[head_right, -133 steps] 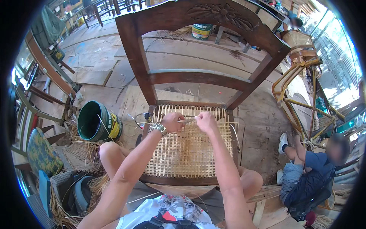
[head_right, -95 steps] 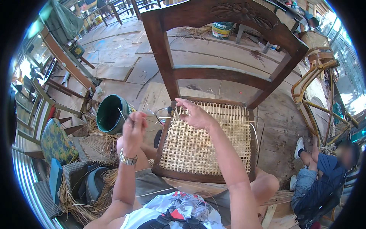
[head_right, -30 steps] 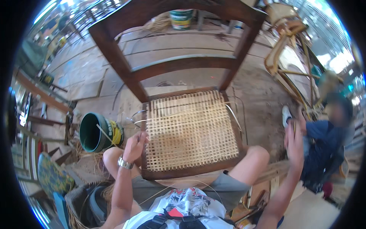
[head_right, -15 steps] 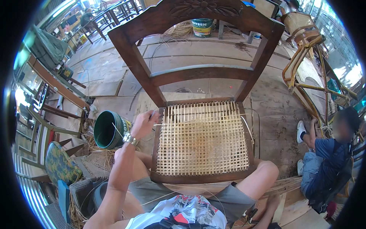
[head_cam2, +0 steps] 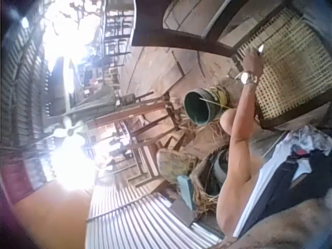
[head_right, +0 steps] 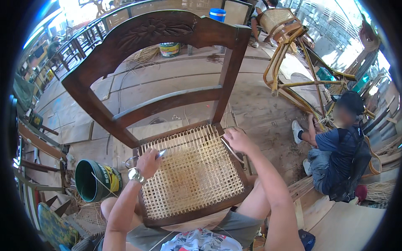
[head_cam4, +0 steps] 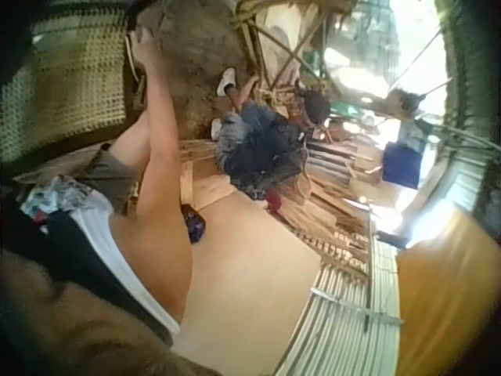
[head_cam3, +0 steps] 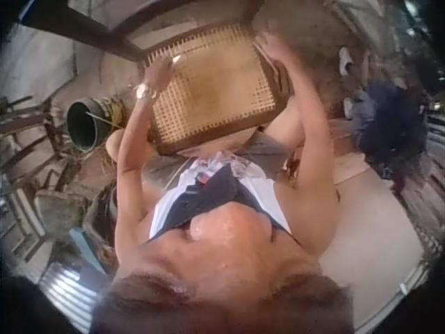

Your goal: The person is weaving a chair seat using thin bamboo or wicker strips.

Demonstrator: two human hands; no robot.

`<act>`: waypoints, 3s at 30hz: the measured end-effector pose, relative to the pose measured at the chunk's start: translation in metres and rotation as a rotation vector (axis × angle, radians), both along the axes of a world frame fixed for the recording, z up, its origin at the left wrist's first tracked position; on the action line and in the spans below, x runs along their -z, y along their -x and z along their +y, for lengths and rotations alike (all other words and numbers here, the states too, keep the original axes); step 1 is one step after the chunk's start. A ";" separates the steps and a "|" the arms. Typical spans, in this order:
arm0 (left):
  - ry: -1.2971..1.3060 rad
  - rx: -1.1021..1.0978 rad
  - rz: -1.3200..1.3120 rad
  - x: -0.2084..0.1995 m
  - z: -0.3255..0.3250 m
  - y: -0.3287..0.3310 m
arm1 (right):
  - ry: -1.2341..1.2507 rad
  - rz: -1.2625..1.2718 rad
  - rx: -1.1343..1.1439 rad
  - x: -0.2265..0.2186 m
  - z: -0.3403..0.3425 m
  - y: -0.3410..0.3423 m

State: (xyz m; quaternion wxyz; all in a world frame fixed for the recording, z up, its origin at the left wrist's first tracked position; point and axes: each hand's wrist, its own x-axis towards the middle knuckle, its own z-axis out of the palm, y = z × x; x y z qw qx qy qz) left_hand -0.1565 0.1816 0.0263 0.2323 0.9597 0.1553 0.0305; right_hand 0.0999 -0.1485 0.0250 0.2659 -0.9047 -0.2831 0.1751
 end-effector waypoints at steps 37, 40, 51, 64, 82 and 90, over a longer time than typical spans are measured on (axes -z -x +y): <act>-0.275 -0.337 -0.150 -0.065 0.129 0.148 | 0.271 -0.117 -0.055 -0.037 0.032 -0.020; -0.130 -0.108 -0.240 -0.083 0.078 0.091 | -0.103 0.316 0.140 -0.031 -0.003 -0.043; 0.083 0.122 -0.115 -0.015 0.004 -0.026 | -1.073 0.926 0.200 -0.054 0.001 0.020; -0.007 0.109 0.244 -0.019 -0.013 -0.061 | -0.474 0.302 -0.005 -0.071 -0.014 -0.010; -0.017 0.091 0.040 -0.012 0.106 0.100 | -0.062 -0.332 -0.193 -0.030 0.031 0.011; 0.042 0.152 -0.046 -0.049 0.023 0.012 | -0.455 0.040 0.275 0.030 0.023 0.045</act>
